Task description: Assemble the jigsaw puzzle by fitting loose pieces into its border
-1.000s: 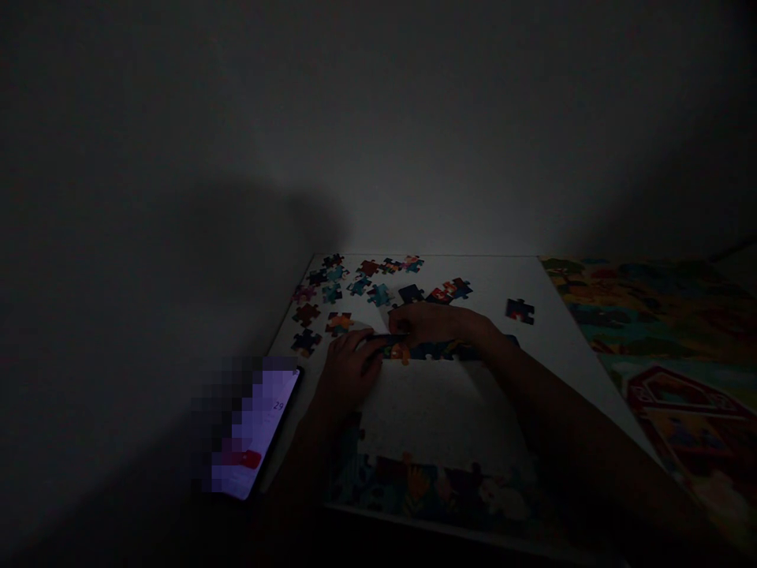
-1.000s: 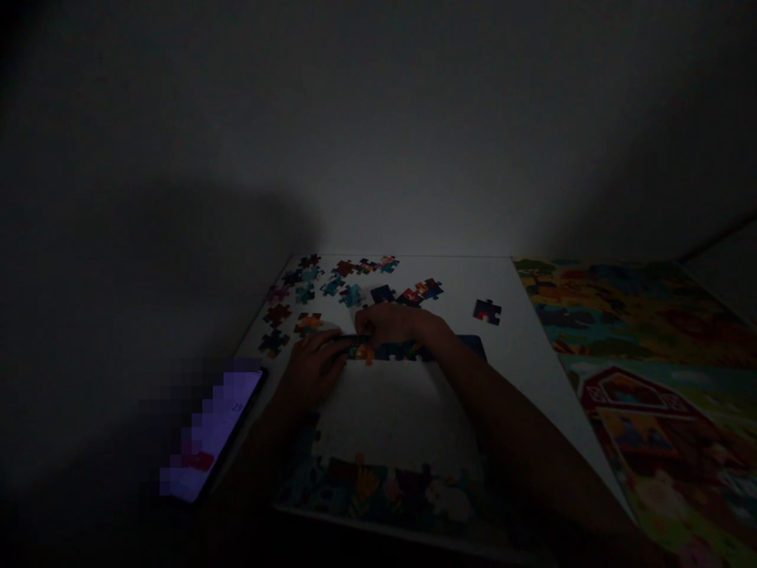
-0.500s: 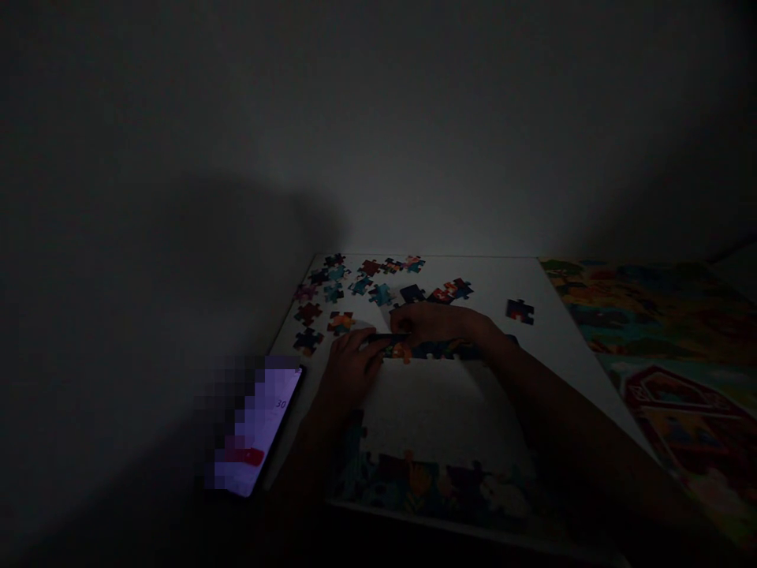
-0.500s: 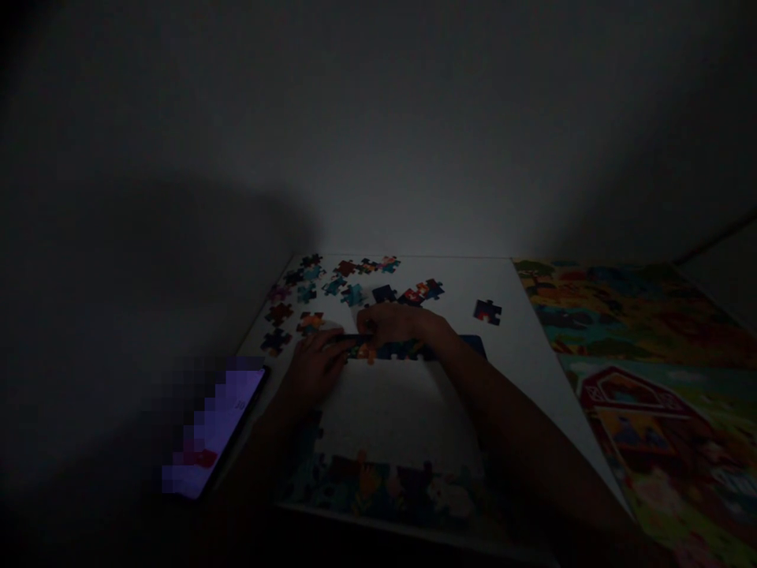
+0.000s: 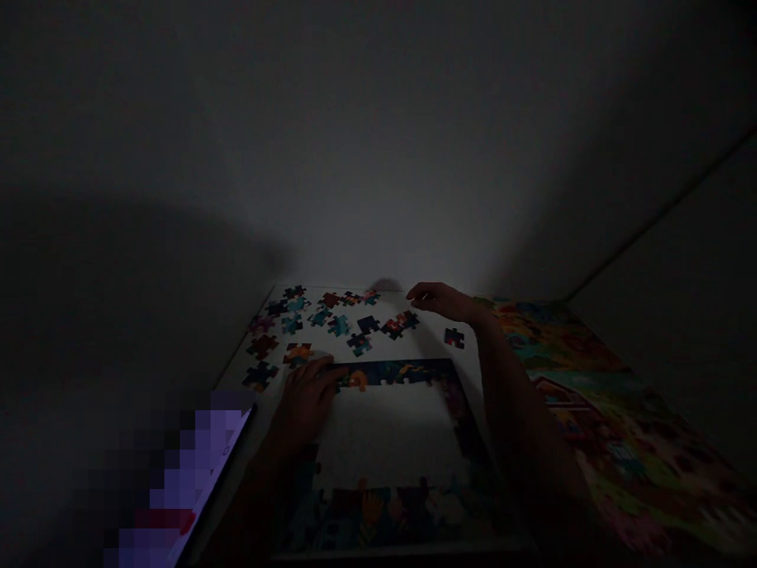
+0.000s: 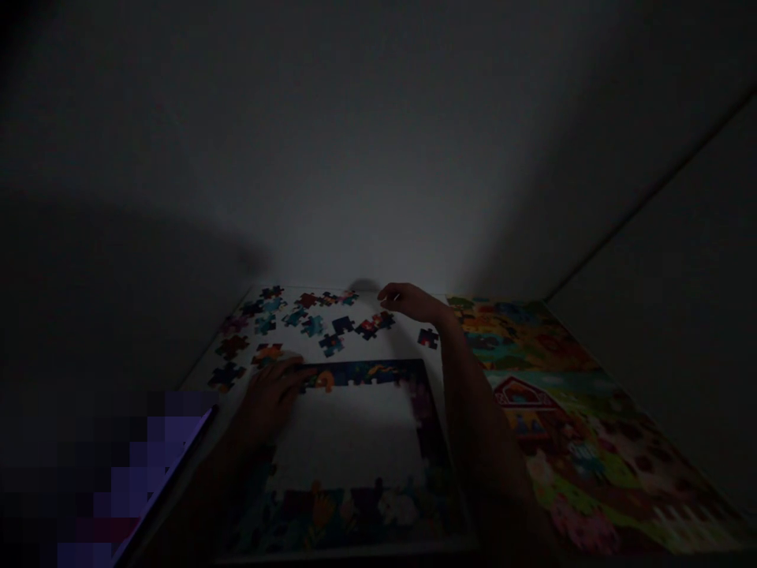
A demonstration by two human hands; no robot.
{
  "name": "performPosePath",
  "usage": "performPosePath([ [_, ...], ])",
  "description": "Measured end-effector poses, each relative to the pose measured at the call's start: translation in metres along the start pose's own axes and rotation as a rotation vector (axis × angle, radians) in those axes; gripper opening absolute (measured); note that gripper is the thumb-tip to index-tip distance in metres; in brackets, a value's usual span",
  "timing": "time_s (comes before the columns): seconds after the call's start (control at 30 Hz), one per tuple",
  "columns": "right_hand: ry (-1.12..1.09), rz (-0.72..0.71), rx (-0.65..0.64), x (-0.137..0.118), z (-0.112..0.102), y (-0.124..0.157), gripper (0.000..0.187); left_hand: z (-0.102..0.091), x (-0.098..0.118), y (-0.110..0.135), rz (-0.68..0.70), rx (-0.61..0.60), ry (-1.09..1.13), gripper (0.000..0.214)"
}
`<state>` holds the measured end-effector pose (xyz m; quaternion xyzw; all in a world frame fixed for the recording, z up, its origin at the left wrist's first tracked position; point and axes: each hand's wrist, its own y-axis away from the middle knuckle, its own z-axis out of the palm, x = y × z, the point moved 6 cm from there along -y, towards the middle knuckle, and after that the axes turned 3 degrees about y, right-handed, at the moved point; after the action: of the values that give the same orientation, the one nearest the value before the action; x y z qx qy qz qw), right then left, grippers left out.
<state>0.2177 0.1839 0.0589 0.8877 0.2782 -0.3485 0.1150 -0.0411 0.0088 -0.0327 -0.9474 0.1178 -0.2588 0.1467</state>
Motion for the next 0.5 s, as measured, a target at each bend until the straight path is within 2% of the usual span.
performPosePath([
  [0.07, 0.061, 0.074, 0.057, 0.018, -0.021, 0.011, 0.032, -0.002, -0.004, -0.001, -0.003, 0.037, 0.081, 0.04],
  [0.17, 0.122, 0.176, 0.043, 0.041, -0.033, 0.022, 0.038, -0.009, -0.008, -0.001, -0.032, 0.104, 0.223, 0.04],
  [0.3, 0.144, 0.242, -0.006, 0.069, -0.032, 0.024, 0.043, -0.028, -0.006, -0.001, -0.083, 0.25, 0.369, 0.037],
  [0.43, 0.058, 0.263, -0.103, 0.097, -0.024, 0.022, 0.052, -0.046, 0.002, 0.001, -0.129, 0.327, 0.434, 0.036],
  [0.5, 0.084, 0.269, -0.086, 0.107, -0.025, 0.024, 0.049, -0.057, 0.008, 0.011, -0.139, 0.364, 0.443, 0.035],
])
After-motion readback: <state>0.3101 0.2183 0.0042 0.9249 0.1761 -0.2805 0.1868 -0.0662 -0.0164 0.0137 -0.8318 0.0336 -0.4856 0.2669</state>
